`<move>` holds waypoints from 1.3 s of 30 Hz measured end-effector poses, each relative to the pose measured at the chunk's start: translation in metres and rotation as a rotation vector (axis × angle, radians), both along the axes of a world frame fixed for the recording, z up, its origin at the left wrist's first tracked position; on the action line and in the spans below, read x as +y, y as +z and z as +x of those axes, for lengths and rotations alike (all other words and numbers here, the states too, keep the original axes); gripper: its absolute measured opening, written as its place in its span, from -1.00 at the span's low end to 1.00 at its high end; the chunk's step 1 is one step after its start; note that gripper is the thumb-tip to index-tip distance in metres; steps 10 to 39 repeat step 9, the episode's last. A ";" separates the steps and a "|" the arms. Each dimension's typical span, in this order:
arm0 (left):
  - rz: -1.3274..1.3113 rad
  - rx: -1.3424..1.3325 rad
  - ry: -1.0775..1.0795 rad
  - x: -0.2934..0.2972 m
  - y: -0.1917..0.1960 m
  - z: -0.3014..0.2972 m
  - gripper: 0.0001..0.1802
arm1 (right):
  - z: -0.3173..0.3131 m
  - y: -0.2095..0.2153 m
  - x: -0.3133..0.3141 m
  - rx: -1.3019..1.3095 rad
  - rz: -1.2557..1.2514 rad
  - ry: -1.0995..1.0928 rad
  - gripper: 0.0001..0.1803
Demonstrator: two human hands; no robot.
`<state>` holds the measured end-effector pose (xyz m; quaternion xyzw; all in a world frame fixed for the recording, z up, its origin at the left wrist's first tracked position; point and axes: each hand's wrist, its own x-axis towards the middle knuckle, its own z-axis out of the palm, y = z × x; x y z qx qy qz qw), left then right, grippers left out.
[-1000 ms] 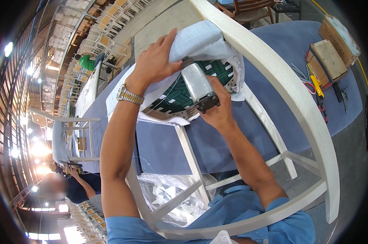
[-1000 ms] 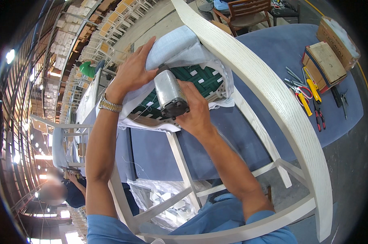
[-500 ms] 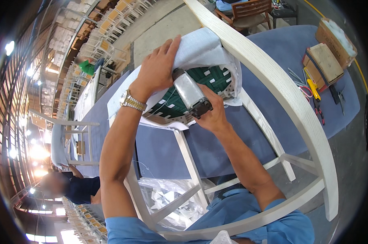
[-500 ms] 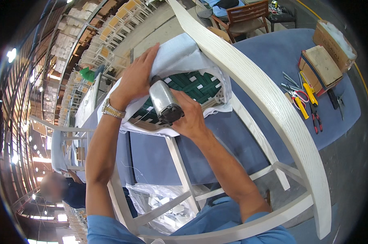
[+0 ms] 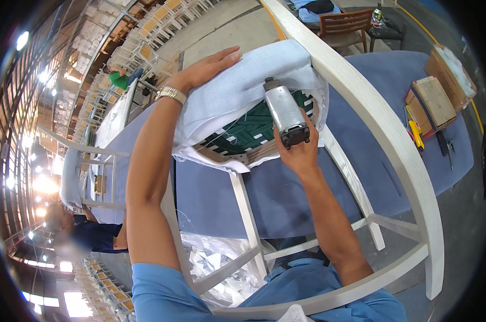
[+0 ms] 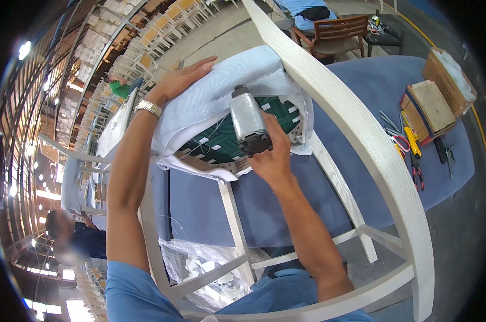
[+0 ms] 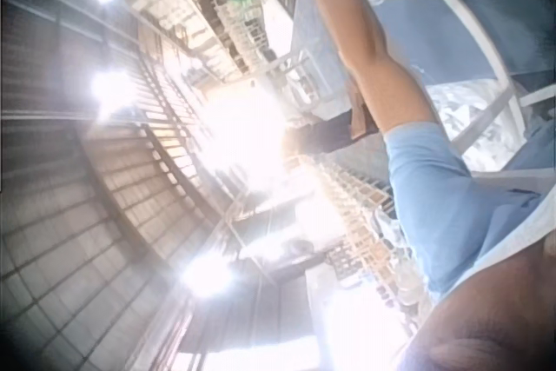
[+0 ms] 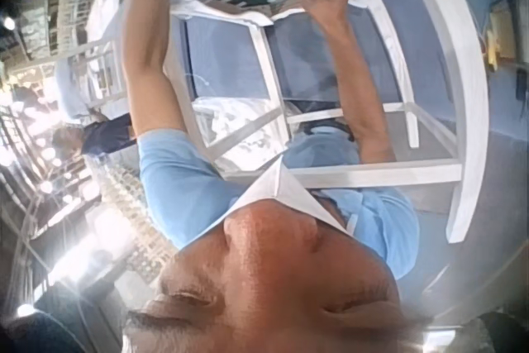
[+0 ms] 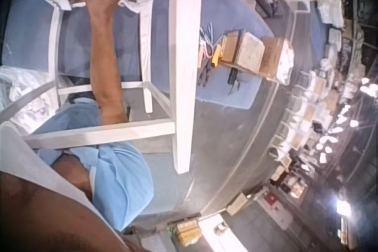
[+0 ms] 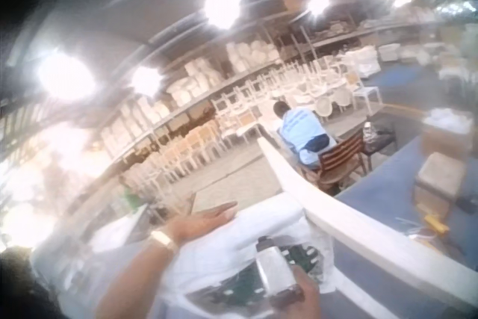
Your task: The person staples and smooths white fabric over a chair seat frame using a staple gun and a yellow utility knife. They repeatedly reposition the chair, trim excess fabric, and press the material into place while working at a table in a workshop.
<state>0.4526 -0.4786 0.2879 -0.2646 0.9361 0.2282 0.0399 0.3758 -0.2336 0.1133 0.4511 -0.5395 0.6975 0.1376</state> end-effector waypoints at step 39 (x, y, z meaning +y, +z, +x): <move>-0.328 0.026 -0.174 0.042 -0.007 0.028 0.08 | 0.022 0.003 0.002 -0.159 0.061 0.142 -0.39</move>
